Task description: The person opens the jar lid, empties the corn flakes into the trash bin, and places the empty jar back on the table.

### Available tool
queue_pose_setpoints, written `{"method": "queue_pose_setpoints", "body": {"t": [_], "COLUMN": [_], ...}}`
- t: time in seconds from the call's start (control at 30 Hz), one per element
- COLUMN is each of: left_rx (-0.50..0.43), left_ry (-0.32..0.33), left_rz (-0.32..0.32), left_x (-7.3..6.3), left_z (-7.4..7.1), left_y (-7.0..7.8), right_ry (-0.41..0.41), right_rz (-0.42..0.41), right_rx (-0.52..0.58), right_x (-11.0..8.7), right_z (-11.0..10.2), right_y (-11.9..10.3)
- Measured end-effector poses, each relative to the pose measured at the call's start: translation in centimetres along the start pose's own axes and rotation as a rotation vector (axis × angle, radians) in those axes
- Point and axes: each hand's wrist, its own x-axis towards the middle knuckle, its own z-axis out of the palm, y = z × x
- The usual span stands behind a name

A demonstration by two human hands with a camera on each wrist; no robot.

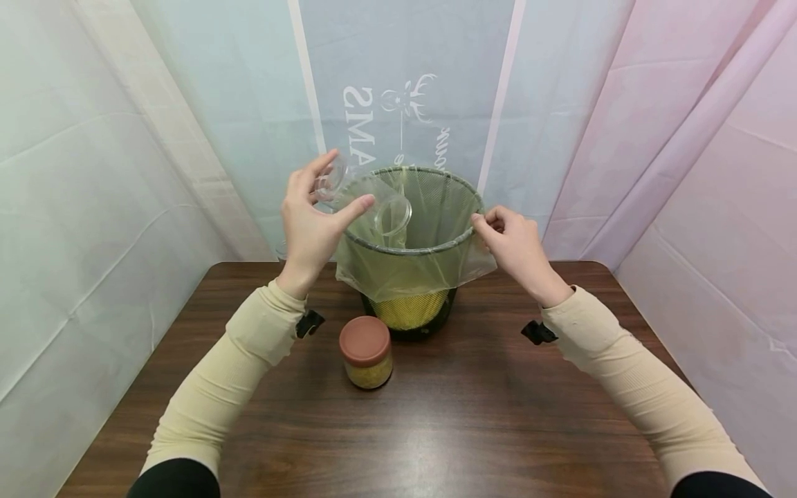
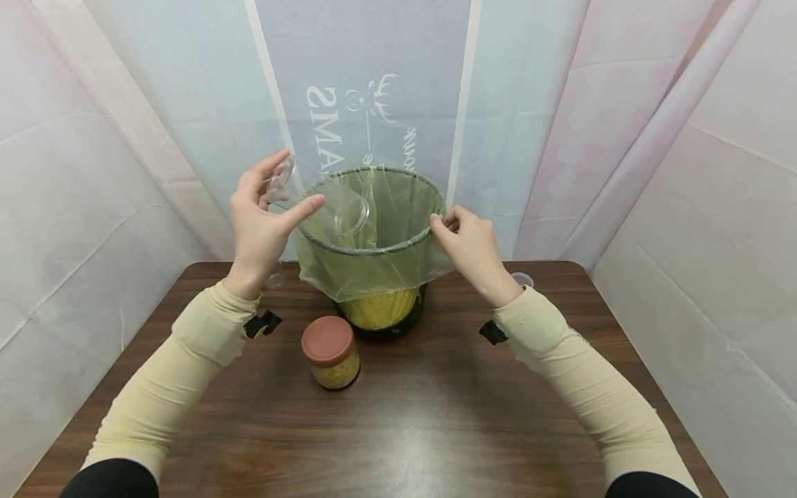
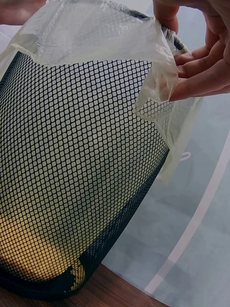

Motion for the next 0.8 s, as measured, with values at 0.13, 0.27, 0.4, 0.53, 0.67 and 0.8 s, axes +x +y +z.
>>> {"method": "queue_pose_setpoints", "body": {"t": [0.13, 0.27, 0.4, 0.53, 0.67, 0.8], "left_rx": [-0.124, -0.1, 0.056, 0.036, -0.096, -0.027], "left_ry": [-0.01, -0.014, 0.002, -0.001, -0.008, -0.004], "left_rz": [-0.053, -0.025, 0.047, 0.029, -0.058, -0.052], "left_x": [0.5, 0.8, 0.7, 0.7, 0.7, 0.3], "left_z": [0.1, 0.2, 0.2, 0.2, 0.2, 0.1], "left_y": [-1.5, -2.8, -3.3, -3.3, -2.6, -1.2], "right_ry": [0.01, 0.013, 0.014, 0.013, 0.012, 0.013], "right_rz": [-0.001, 0.0, 0.002, 0.004, 0.006, 0.007], "right_rx": [0.002, 0.002, 0.001, 0.001, 0.0, -0.001], "right_x": [0.0, 0.1, 0.1, 0.0, 0.0, 0.1], "right_z": [0.1, 0.1, 0.1, 0.1, 0.1, 0.2], "right_y": [0.1, 0.1, 0.1, 0.1, 0.1, 0.1]}}
